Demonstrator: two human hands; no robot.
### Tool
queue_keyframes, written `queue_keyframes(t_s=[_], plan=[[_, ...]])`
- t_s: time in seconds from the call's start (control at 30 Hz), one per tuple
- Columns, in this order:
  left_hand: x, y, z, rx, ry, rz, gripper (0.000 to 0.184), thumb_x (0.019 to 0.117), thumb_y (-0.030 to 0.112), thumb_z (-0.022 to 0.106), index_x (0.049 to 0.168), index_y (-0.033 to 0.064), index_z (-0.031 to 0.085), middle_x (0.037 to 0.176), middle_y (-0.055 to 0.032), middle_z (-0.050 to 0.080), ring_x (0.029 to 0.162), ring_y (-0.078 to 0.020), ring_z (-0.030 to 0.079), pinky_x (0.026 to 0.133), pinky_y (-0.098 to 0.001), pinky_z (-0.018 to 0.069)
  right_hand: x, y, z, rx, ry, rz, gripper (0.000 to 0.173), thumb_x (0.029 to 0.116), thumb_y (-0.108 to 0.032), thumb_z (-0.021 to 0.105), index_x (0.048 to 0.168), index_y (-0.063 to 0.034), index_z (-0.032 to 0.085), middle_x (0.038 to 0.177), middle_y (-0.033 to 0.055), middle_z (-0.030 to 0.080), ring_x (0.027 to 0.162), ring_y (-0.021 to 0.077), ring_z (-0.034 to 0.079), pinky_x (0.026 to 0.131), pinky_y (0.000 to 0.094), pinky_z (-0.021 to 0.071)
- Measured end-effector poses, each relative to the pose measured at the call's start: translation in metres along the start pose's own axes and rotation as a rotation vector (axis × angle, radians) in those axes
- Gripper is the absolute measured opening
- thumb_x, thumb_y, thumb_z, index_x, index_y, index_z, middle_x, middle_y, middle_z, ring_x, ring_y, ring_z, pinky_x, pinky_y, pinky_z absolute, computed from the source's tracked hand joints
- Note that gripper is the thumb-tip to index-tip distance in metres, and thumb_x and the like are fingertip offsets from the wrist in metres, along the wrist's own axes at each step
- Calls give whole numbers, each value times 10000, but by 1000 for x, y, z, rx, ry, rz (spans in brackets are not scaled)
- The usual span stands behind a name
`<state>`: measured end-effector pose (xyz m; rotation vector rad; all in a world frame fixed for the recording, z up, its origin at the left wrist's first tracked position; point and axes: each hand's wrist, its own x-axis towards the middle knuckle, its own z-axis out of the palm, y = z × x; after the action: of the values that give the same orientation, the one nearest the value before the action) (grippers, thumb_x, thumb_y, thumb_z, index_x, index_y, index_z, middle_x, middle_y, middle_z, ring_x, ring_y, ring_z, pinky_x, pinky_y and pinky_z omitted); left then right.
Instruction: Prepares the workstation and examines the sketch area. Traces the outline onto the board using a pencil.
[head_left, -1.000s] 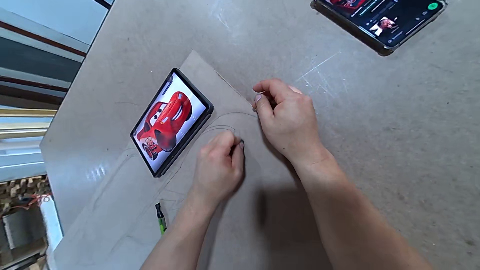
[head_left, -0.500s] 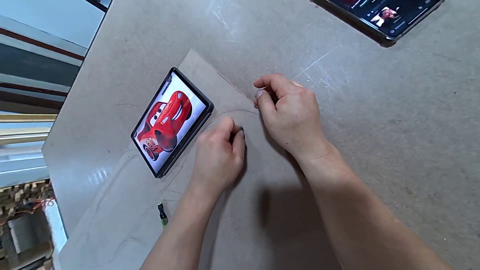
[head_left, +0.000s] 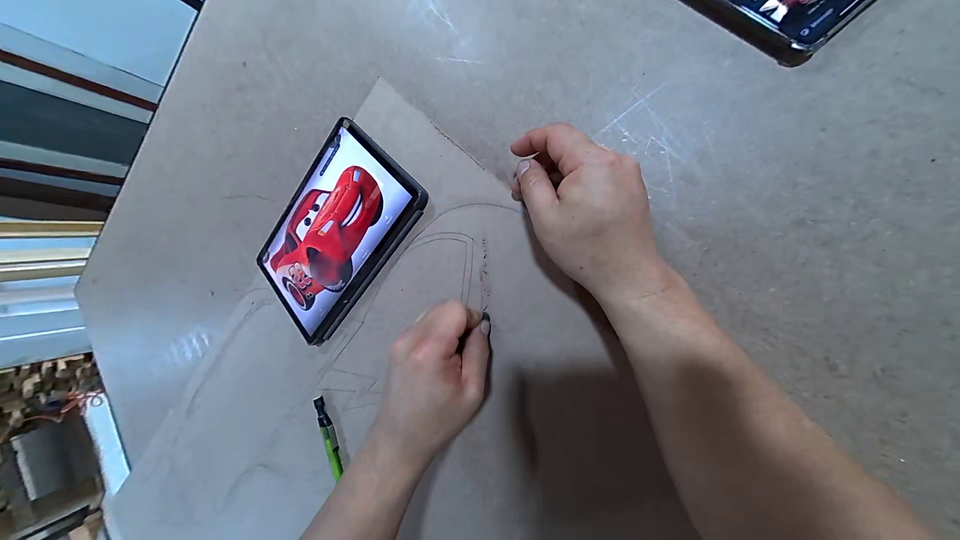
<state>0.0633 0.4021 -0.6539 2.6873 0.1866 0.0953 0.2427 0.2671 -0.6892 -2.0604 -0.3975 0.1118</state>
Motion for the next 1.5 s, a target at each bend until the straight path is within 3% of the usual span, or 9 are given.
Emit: queue_keyframes(t_s=[0.47,0.67,0.8,0.93,1.03,1.17,1.33,1.4,1.5], plan=[[-23,18,18,5,75,22,153,970,159,608,858,98,693,803,25,662,712,-48,637,599,-209,553,0,0,1,14,21,0,229,1010,-209,540,1141,-203,728,863,-93,742,819,45,693,814,320,569],[-15,17,15,39,69,27,136,974,170,599,886,108,682,823,32,648,715,-51,626,598,-224,548,-2,-2,1,17,0,7,226,1013,-211,542,1151,-205,721,872,-91,742,829,44,696,807,319,575],[8,28,22,37,48,147,116,950,117,610,890,73,699,828,-12,656,759,-102,646,645,-252,563,-2,0,1,8,5,4,231,1013,-214,541,1148,-208,728,875,-95,747,839,38,699,827,313,572],[2,25,17,49,69,72,117,968,145,596,884,101,664,803,26,618,701,-69,602,590,-235,528,-1,-3,2,25,8,8,222,1014,-209,542,1141,-207,724,861,-98,740,810,39,691,784,308,571],[-5,28,24,23,73,96,125,955,132,612,861,93,685,816,11,646,720,-73,626,612,-227,549,-1,0,0,18,8,11,226,1016,-213,544,1148,-205,727,878,-94,748,826,39,696,811,310,572],[7,25,17,38,69,63,117,972,133,606,894,85,679,830,11,645,742,-77,630,632,-241,551,-2,-3,2,33,-7,6,221,1019,-215,540,1143,-205,723,877,-89,741,802,31,698,743,284,590],[-8,30,25,-48,65,108,113,949,102,610,876,73,691,817,0,647,751,-86,640,635,-238,562,-2,0,1,18,-6,16,231,1018,-220,533,1149,-210,724,884,-92,743,808,30,694,745,289,579],[4,23,15,-27,57,55,107,967,120,614,922,82,704,834,15,652,757,-71,635,657,-233,559,-2,-1,1,26,-16,11,229,1018,-212,537,1153,-203,721,892,-86,743,797,25,699,731,274,593],[-17,2,2,-148,101,-94,93,997,188,622,980,142,702,866,78,679,728,-25,650,629,-221,588,-1,-2,2,45,9,6,221,1012,-208,545,1140,-197,725,883,-85,741,792,23,698,722,270,595]])
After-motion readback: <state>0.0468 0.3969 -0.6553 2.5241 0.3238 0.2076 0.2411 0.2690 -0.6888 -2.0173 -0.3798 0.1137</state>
